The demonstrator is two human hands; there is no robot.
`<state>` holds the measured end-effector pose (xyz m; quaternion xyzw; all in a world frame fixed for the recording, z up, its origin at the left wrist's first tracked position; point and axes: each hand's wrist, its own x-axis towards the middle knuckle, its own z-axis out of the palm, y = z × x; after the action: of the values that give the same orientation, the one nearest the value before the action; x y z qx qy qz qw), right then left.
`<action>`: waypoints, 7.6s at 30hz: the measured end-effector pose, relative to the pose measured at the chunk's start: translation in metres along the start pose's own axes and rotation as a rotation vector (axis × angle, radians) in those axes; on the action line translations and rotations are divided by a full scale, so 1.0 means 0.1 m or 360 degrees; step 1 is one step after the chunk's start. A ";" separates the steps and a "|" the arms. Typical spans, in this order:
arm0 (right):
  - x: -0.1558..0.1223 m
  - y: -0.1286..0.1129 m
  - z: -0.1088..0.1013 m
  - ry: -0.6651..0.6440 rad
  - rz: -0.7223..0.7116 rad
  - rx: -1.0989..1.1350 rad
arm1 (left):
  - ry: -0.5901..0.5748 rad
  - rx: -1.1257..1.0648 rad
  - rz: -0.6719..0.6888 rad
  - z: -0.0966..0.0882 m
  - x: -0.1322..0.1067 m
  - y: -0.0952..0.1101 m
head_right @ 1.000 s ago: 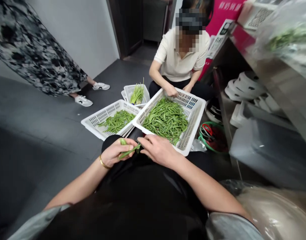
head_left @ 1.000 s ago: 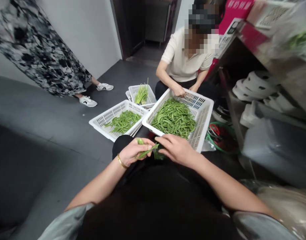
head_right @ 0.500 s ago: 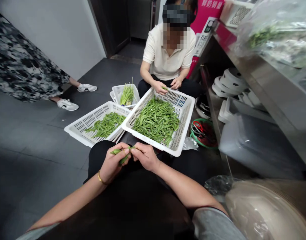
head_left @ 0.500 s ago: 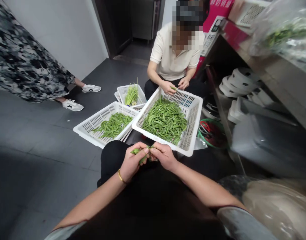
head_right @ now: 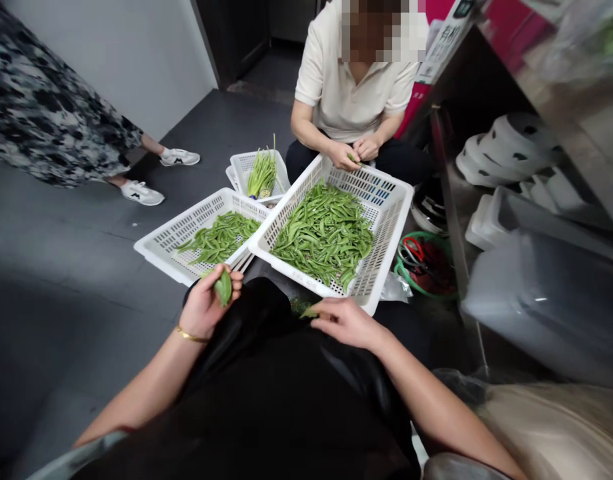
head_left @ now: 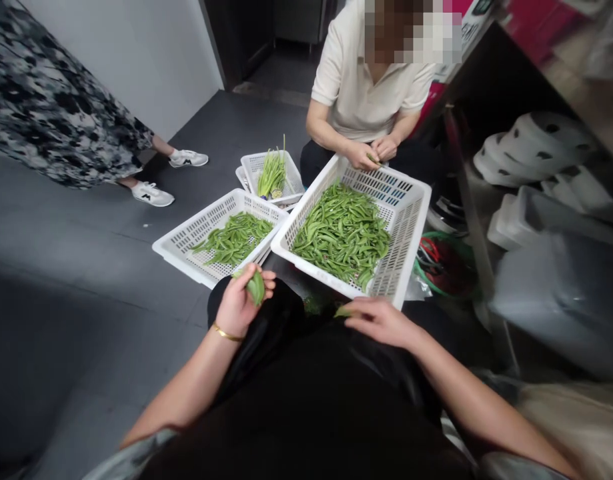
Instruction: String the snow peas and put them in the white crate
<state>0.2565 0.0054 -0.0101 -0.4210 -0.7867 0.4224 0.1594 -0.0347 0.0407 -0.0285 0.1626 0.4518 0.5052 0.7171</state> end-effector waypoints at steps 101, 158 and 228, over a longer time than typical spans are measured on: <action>0.60 -0.41 0.14 0.0679 -0.0381 -0.0441 | -0.0603 0.0193 -0.0582 0.44 -0.43 -0.28; 0.87 0.75 -0.47 -0.0044 0.1325 -0.0803 | -0.0333 -0.0128 -0.0134 0.15 -0.09 0.08; 0.29 0.14 -0.14 -0.0337 0.0119 -0.0503 | -0.0012 -0.0066 0.0126 0.04 -0.08 0.25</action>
<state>0.2546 0.0401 -0.0162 -0.4229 -0.8394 0.3413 -0.0081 -0.0463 0.0460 -0.0053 0.1674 0.4318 0.5418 0.7014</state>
